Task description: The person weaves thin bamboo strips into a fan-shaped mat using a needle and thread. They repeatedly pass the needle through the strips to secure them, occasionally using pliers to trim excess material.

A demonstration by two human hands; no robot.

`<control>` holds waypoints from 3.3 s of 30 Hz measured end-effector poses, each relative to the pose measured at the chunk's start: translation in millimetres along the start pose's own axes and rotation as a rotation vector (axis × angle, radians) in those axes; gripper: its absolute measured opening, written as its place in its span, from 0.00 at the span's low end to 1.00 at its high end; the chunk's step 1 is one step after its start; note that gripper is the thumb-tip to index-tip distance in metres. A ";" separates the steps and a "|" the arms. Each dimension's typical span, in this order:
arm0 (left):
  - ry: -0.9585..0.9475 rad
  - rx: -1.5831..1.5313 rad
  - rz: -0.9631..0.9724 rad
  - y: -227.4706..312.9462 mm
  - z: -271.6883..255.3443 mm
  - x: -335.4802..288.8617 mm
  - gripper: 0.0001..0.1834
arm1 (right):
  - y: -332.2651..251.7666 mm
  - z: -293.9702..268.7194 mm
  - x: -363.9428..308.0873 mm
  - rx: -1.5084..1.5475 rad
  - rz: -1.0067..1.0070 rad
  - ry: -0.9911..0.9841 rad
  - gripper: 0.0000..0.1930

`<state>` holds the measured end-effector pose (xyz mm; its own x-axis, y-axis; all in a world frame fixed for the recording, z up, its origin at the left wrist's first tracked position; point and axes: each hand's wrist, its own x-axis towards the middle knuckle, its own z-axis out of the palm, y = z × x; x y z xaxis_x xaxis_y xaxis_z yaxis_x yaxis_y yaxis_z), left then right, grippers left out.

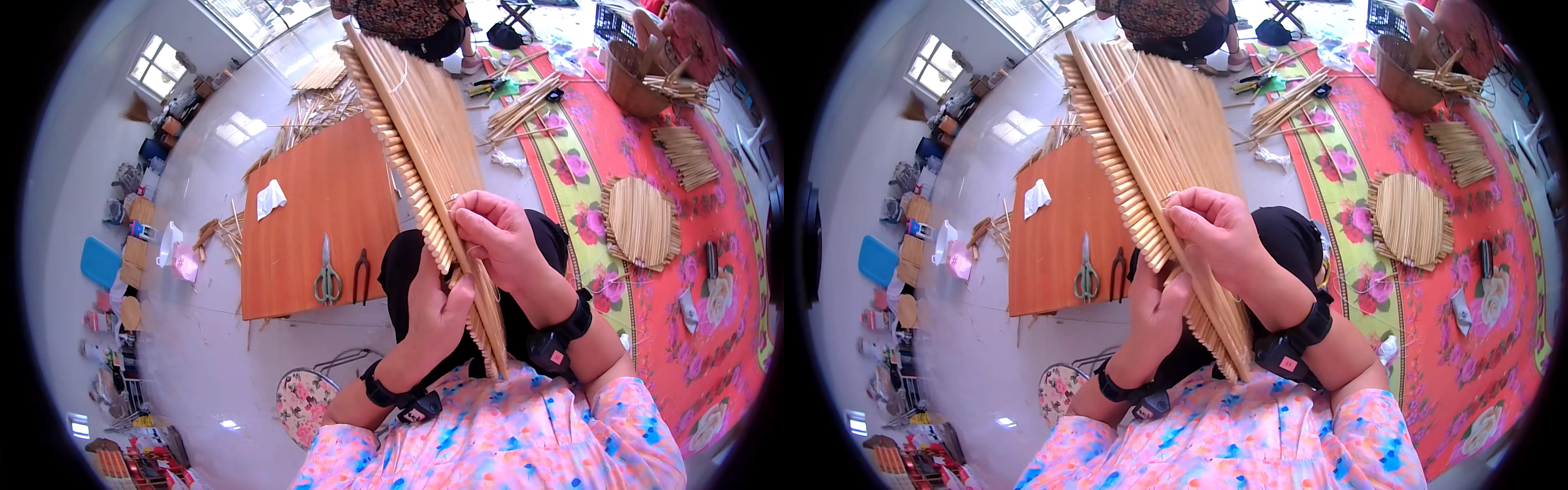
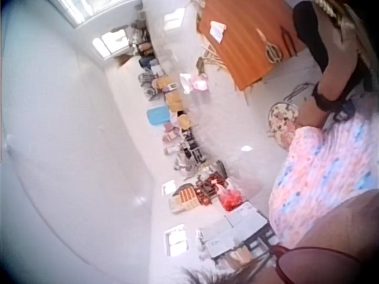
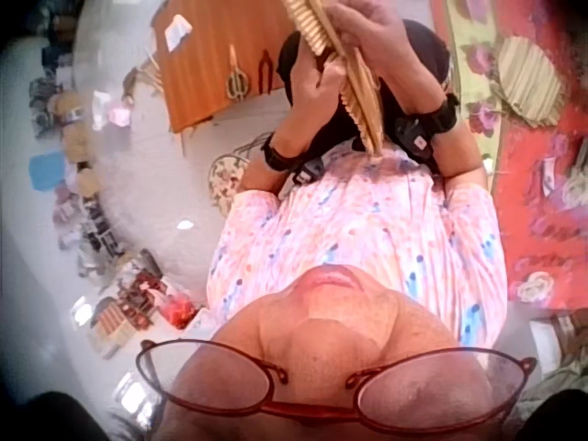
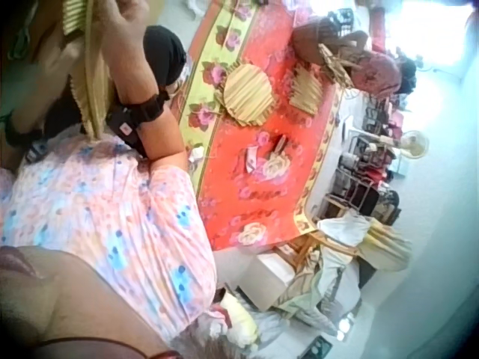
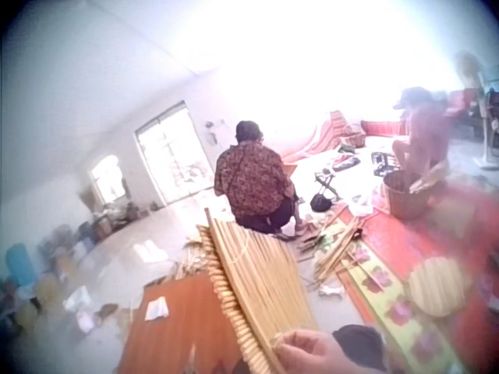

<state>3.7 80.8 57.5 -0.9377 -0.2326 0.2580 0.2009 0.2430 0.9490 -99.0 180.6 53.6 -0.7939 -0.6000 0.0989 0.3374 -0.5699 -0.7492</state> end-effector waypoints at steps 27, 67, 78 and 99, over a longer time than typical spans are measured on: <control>0.004 0.218 0.206 -74.3 43.0 -5.0 0.40 | -44.4 -7.0 -16.2 -1.544 0.075 0.097 0.07; -0.003 0.234 0.224 -80.6 27.6 -10.6 0.46 | -199.0 -69.0 23.5 -2.532 -0.947 0.238 0.19; 0.026 0.324 0.230 -76.2 60.0 -10.8 0.43 | -39.0 14.1 12.2 -1.788 -0.148 0.280 0.18; 0.025 0.489 0.247 -84.2 67.4 -16.1 0.39 | -16.4 -16.2 0.8 -1.634 -0.312 0.400 0.14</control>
<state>-17.3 127.5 -38.8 -0.8711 -0.1338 0.4725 0.2536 0.7015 0.6661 -113.4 198.6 55.5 -0.8780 -0.2732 0.3931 -0.4701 0.6470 -0.6003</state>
